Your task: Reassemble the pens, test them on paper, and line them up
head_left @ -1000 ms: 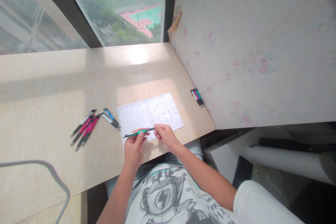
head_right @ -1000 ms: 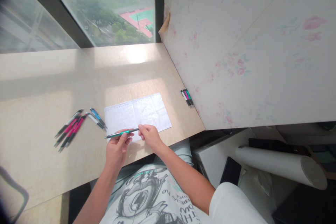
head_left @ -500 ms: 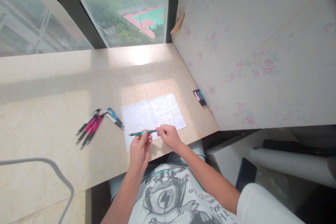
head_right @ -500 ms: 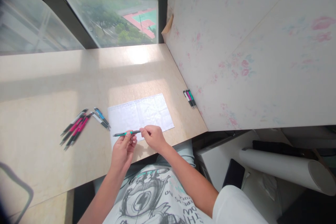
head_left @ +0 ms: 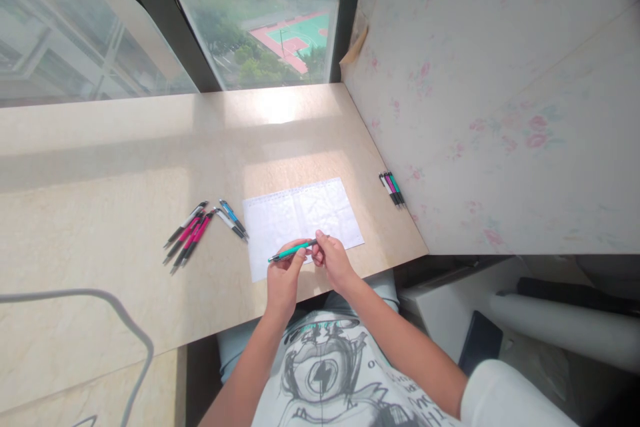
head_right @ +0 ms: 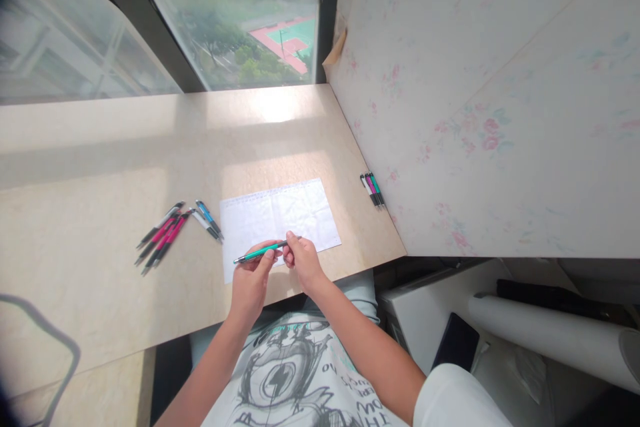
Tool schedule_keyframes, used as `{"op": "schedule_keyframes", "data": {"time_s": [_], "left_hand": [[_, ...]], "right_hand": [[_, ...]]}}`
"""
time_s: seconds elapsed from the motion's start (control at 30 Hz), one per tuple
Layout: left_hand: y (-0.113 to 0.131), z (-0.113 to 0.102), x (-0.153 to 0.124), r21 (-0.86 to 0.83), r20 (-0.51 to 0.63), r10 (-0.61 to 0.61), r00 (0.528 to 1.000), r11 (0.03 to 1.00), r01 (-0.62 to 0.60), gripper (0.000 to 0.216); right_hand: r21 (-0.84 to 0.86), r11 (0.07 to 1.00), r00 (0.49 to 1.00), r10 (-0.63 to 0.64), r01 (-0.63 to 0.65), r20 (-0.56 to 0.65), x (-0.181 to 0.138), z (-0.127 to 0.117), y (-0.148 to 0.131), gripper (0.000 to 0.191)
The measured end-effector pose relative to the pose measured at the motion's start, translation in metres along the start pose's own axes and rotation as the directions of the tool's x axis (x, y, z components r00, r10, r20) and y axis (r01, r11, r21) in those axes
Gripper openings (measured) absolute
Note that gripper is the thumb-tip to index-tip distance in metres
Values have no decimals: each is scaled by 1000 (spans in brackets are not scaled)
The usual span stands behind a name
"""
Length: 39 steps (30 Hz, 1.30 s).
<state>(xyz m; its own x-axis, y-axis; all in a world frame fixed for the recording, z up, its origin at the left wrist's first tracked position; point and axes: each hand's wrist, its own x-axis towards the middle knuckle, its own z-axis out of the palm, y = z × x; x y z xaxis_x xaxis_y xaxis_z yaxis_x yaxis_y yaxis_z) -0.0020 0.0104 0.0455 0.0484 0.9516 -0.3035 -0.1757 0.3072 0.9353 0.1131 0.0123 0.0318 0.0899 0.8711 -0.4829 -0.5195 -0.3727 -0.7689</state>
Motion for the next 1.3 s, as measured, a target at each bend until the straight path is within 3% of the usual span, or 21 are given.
{"op": "schedule_keyframes", "data": {"time_s": [0.2,0.33,0.47,0.57,0.63,0.7,0.8,0.9,1.0,1.07,1.17,1.3], "left_hand": [[5,-10,-3,153,23,212,977,965,-213,24],[6,-17,-3,122,23,237,971,964,-238,18],[1,-12,1,-113,-110,135,985,983,-147,15],[-1,-1,4,-382,-185,-73,980,924,-3,20],[-1,5,4,-518,-169,-219,961,849,102,22],[-1,7,4,-588,-134,-315,939,788,180,22],[0,6,4,-600,-106,-356,928,768,226,21],[2,2,6,-563,-107,-340,934,795,225,21],[4,-1,7,-505,-102,-316,943,833,225,23],[5,-2,7,-466,-92,-307,947,854,232,24],[2,-4,7,-433,-83,-300,950,870,237,26],[-5,-8,9,-432,-65,-311,948,865,254,28]], "right_hand": [[110,987,985,102,-118,137,1,1,-6,48],[155,969,968,160,-191,195,-2,6,-6,48],[43,996,987,74,-81,144,-5,12,-6,50],[-185,977,993,-99,108,57,-6,15,-7,51],[-390,890,969,-246,237,25,-6,13,-7,49],[-562,758,933,-353,332,75,-6,8,-9,46],[-641,651,909,-359,406,212,-4,-4,-14,33],[-597,684,908,-320,419,271,-2,-14,-20,19],[-594,695,915,-304,404,266,-1,-21,-25,24],[-650,661,927,-262,374,266,0,-23,-28,25],[-738,587,942,-177,333,285,2,-24,-32,44],[-733,559,922,-237,387,307,4,-24,-35,23]]}}
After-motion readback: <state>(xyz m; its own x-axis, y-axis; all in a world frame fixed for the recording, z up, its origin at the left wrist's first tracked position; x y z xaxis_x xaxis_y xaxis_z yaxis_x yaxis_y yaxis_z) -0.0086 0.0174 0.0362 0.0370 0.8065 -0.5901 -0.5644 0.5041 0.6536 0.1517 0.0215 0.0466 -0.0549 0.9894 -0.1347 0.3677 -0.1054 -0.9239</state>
